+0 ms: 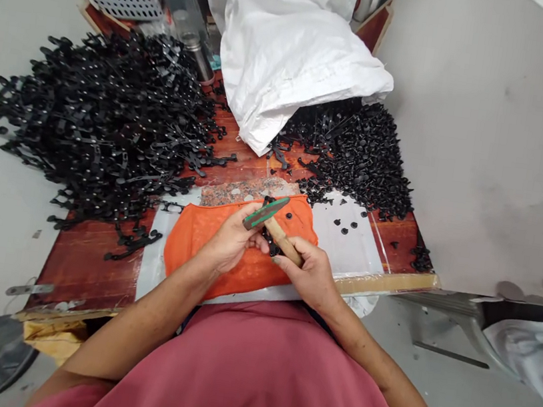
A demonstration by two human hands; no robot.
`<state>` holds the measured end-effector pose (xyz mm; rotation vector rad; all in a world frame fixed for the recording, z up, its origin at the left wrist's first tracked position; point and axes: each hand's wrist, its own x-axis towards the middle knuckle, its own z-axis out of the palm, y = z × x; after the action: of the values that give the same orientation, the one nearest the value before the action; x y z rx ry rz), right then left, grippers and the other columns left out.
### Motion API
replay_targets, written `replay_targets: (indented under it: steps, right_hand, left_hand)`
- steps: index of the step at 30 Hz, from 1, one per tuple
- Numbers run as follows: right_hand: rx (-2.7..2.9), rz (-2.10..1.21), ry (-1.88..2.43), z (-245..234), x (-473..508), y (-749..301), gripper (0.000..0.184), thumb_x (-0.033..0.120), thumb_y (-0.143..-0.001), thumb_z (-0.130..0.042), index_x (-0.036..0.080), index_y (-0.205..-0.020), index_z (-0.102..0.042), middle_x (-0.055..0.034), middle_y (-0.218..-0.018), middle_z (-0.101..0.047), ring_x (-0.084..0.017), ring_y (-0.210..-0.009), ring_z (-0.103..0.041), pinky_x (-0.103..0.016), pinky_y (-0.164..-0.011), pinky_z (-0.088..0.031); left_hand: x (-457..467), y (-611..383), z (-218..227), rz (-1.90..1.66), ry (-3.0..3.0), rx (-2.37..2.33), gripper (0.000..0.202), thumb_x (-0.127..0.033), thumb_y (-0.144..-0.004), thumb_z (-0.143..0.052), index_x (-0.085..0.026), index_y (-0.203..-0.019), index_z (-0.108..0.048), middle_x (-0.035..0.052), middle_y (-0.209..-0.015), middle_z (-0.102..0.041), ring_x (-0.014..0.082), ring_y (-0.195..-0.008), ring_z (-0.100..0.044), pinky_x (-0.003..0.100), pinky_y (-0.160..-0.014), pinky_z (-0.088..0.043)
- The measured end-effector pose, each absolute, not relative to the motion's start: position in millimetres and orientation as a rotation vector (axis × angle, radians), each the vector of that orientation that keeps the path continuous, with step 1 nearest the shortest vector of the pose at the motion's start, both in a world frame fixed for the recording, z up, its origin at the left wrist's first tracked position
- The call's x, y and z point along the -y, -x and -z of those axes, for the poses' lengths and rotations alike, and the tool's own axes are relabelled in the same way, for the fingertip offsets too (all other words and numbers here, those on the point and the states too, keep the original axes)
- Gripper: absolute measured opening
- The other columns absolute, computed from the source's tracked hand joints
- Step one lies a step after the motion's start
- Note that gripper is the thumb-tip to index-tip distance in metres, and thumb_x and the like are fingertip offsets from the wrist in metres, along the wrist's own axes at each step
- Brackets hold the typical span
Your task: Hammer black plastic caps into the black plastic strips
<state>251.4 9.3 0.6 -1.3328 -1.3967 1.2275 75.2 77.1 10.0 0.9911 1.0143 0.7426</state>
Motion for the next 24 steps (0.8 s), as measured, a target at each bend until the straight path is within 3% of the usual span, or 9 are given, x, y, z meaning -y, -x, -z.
replay_targets:
  steps: [4, 6, 8, 10, 12, 14, 17, 22, 24]
  right_hand:
    - [1.18, -1.422, 1.311, -6, -12, -260, 0.026, 0.038, -0.08, -0.073, 0.022, -0.07, -0.056, 0.0074, -0.058, -0.041, -0.009, -0.054, -0.035, -0.023, -0.049, -0.028]
    - [1.07, -1.577, 1.259, -9, -12, -266, 0.027, 0.042, -0.08, -0.076, 0.022, -0.075, -0.059, 0.009, -0.054, -0.04, -0.008, -0.046, -0.032, -0.023, -0.043, -0.023]
    - [1.016, -1.708, 1.186, -11, -11, -268, 0.028, 0.045, -0.079, -0.079, 0.022, -0.082, -0.063, 0.01, -0.052, -0.043, -0.007, -0.041, -0.031, -0.022, -0.039, -0.021]
    - [0.992, -1.756, 1.116, -11, -11, -267, 0.03, 0.045, -0.077, -0.081, 0.021, -0.084, -0.065, 0.0095, -0.054, -0.048, -0.006, -0.039, -0.032, -0.022, -0.037, -0.022]
    - [0.946, -1.746, 1.074, -10, -10, -265, 0.031, 0.045, -0.076, -0.082, 0.02, -0.084, -0.066, 0.0079, -0.058, -0.055, -0.005, -0.039, -0.034, -0.021, -0.037, -0.025]
    - [0.879, -1.74, 1.044, -6, -10, -262, 0.033, 0.045, -0.075, -0.084, 0.02, -0.084, -0.065, 0.0062, -0.062, -0.061, -0.004, -0.037, -0.035, -0.02, -0.036, -0.026]
    - [0.782, -1.766, 1.003, -1, -11, -262, 0.034, 0.044, -0.073, -0.086, 0.019, -0.085, -0.067, 0.006, -0.063, -0.064, -0.003, -0.035, -0.034, -0.02, -0.035, -0.024]
    - [0.682, -1.78, 0.988, 0, -15, -271, 0.035, 0.047, -0.075, -0.085, 0.018, -0.088, -0.069, 0.005, -0.064, -0.065, -0.002, -0.035, -0.034, -0.02, -0.035, -0.023]
    - [0.665, -1.785, 0.99, -1, -16, -274, 0.035, 0.046, -0.074, -0.085, 0.018, -0.086, -0.068, 0.0056, -0.064, -0.064, -0.002, -0.035, -0.035, -0.02, -0.036, -0.024]
  left_hand:
    - [-68, -50, -26, -0.592, -1.611, -1.413, 0.054, -0.049, -0.097, -0.053, -0.022, -0.144, -0.052, -0.0017, -0.066, -0.063, 0.0158, -0.057, -0.061, 0.028, -0.062, -0.049]
    - [-64, -41, -35, -0.613, -2.028, -1.598, 0.048, -0.045, -0.096, -0.055, -0.024, -0.139, -0.06, 0.0055, -0.088, -0.069, 0.0229, -0.086, -0.066, 0.037, -0.085, -0.052]
    - [-61, -40, -37, -0.594, -2.341, -1.456, 0.044, -0.046, -0.095, -0.058, -0.024, -0.132, -0.066, 0.0126, -0.12, -0.066, 0.0304, -0.116, -0.06, 0.046, -0.104, -0.045]
    - [-59, -45, -33, -0.527, -2.444, -1.112, 0.038, -0.044, -0.098, -0.055, -0.024, -0.128, -0.068, 0.0135, -0.136, -0.06, 0.0302, -0.127, -0.054, 0.046, -0.11, -0.042]
    - [-57, -52, -25, -0.493, -2.383, -0.9, 0.031, -0.036, -0.104, -0.045, -0.022, -0.119, -0.069, 0.0119, -0.127, -0.065, 0.0245, -0.118, -0.059, 0.04, -0.103, -0.047]
    - [-55, -60, -17, -0.493, -2.302, -0.881, 0.032, -0.031, -0.106, -0.039, -0.02, -0.105, -0.069, 0.0086, -0.104, -0.07, 0.0205, -0.1, -0.063, 0.034, -0.091, -0.049]
    - [-54, -66, -13, -0.513, -2.17, -0.986, 0.025, -0.03, -0.104, -0.043, -0.02, -0.097, -0.065, 0.0046, -0.09, -0.069, 0.0183, -0.086, -0.062, 0.031, -0.081, -0.049]
    - [-55, -69, -24, -0.399, -1.908, -0.961, 0.027, -0.031, -0.105, -0.039, -0.021, -0.119, -0.06, 0.003, -0.099, -0.072, 0.0143, -0.074, -0.064, 0.027, -0.072, -0.052]
    - [-56, -69, -30, -0.324, -2.037, -0.986, 0.035, -0.027, -0.104, -0.04, -0.024, -0.136, -0.054, 0.0053, -0.111, -0.073, 0.0163, -0.085, -0.068, 0.028, -0.077, -0.053]
